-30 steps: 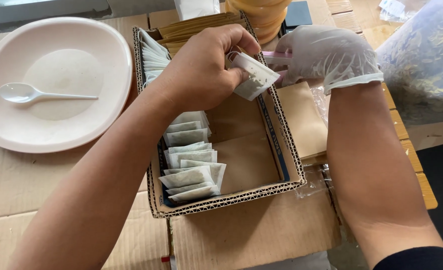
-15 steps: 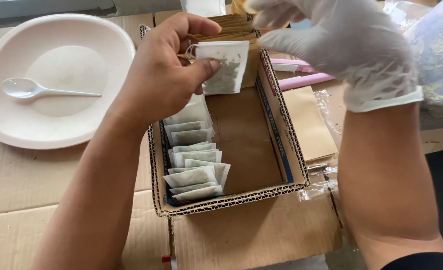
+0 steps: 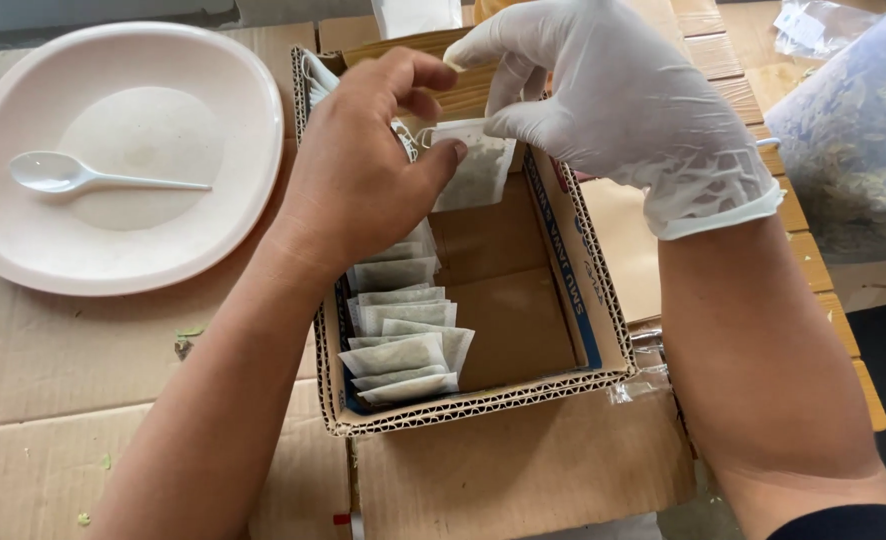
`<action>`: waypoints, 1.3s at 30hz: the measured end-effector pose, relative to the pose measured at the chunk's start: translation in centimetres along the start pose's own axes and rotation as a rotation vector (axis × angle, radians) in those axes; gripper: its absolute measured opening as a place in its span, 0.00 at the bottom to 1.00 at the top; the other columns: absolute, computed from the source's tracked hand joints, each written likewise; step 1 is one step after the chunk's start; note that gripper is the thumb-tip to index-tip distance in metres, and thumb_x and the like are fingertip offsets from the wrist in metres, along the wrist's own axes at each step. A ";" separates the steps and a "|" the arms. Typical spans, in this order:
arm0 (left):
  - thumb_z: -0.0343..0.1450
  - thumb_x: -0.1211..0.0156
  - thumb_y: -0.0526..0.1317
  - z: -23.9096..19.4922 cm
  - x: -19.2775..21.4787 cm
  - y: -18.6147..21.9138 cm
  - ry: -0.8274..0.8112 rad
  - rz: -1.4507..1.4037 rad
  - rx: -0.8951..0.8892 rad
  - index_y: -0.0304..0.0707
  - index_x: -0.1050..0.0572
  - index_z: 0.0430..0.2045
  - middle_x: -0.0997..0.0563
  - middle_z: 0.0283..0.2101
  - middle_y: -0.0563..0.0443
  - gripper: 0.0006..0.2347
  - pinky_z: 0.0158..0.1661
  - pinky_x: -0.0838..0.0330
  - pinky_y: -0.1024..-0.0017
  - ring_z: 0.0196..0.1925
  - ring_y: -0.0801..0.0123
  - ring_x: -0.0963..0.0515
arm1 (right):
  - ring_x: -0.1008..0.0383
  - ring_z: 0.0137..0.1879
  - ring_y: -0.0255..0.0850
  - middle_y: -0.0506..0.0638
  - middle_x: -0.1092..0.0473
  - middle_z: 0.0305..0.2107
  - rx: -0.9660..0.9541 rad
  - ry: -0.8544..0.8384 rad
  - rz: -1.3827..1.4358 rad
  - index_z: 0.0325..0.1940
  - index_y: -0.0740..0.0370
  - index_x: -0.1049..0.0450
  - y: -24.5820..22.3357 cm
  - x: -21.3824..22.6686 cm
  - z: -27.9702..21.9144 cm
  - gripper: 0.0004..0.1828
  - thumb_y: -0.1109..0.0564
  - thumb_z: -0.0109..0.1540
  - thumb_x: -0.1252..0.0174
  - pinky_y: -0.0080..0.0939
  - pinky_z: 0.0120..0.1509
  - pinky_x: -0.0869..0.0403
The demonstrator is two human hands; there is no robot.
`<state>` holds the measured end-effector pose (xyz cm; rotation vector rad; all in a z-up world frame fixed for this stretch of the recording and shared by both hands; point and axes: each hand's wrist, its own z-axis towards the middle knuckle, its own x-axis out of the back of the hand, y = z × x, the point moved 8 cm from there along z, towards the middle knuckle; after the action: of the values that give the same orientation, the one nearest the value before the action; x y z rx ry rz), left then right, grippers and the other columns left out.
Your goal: Packaging individual tea bags into paper envelopes and sealing them with a handheld heat sealer.
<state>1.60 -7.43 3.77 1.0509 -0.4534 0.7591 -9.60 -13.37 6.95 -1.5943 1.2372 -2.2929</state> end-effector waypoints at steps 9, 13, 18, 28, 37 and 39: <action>0.65 0.33 0.38 -0.1 -0.8 0.1 -0.062 0.185 -0.023 0.45 0.23 0.37 0.27 0.36 0.51 0.10 0.29 0.32 0.57 0.35 0.56 0.24 | 0.31 0.26 0.31 0.43 0.25 0.24 0.084 0.014 -0.181 0.48 0.51 0.20 1.7 -0.9 0.6 0.29 0.68 0.47 0.51 0.33 0.31 0.32; 0.65 0.34 0.37 -0.3 -0.6 -0.1 -0.029 0.154 -0.031 0.44 0.23 0.37 0.27 0.36 0.53 0.09 0.30 0.32 0.59 0.35 0.58 0.25 | 0.35 0.23 0.29 0.40 0.28 0.19 0.017 -0.015 -0.178 0.46 0.49 0.19 1.6 -0.8 0.5 0.27 0.66 0.47 0.50 0.32 0.29 0.35; 0.63 0.33 0.37 -0.3 -0.7 0.5 -0.019 0.159 -0.114 0.43 0.25 0.33 0.22 0.33 0.53 0.08 0.34 0.33 0.59 0.35 0.57 0.24 | 0.31 0.27 0.29 0.42 0.25 0.23 0.067 -0.007 -0.168 0.46 0.49 0.19 1.9 -1.0 0.7 0.20 0.63 0.51 0.41 0.32 0.32 0.33; 0.63 0.37 0.37 -0.4 -1.0 0.5 -0.051 0.212 -0.077 0.42 0.24 0.31 0.18 0.33 0.50 0.06 0.29 0.32 0.55 0.35 0.51 0.22 | 0.31 0.28 0.32 0.43 0.25 0.24 0.157 0.036 -0.198 0.45 0.58 0.21 2.5 -1.1 0.7 0.19 0.61 0.49 0.35 0.35 0.34 0.34; 0.64 0.37 0.38 -0.5 -1.0 0.2 -0.060 0.276 -0.059 0.42 0.24 0.35 0.18 0.36 0.50 0.08 0.29 0.31 0.52 0.36 0.48 0.21 | 0.31 0.29 0.36 0.47 0.27 0.28 0.118 0.105 -0.195 0.55 0.64 0.23 1.9 -0.1 0.2 0.23 0.64 0.55 0.40 0.38 0.35 0.32; 0.65 0.37 0.37 -0.6 -0.9 0.8 -0.033 0.255 -0.109 0.41 0.24 0.36 0.18 0.37 0.50 0.08 0.30 0.31 0.54 0.37 0.50 0.21 | 0.31 0.29 0.35 0.47 0.27 0.28 0.118 0.099 -0.190 0.54 0.63 0.23 1.9 -0.1 0.2 0.22 0.63 0.55 0.39 0.37 0.35 0.33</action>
<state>0.45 -7.01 3.42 0.9145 -0.6585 0.9323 -10.11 -14.70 5.66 -1.6401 0.9849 -2.5347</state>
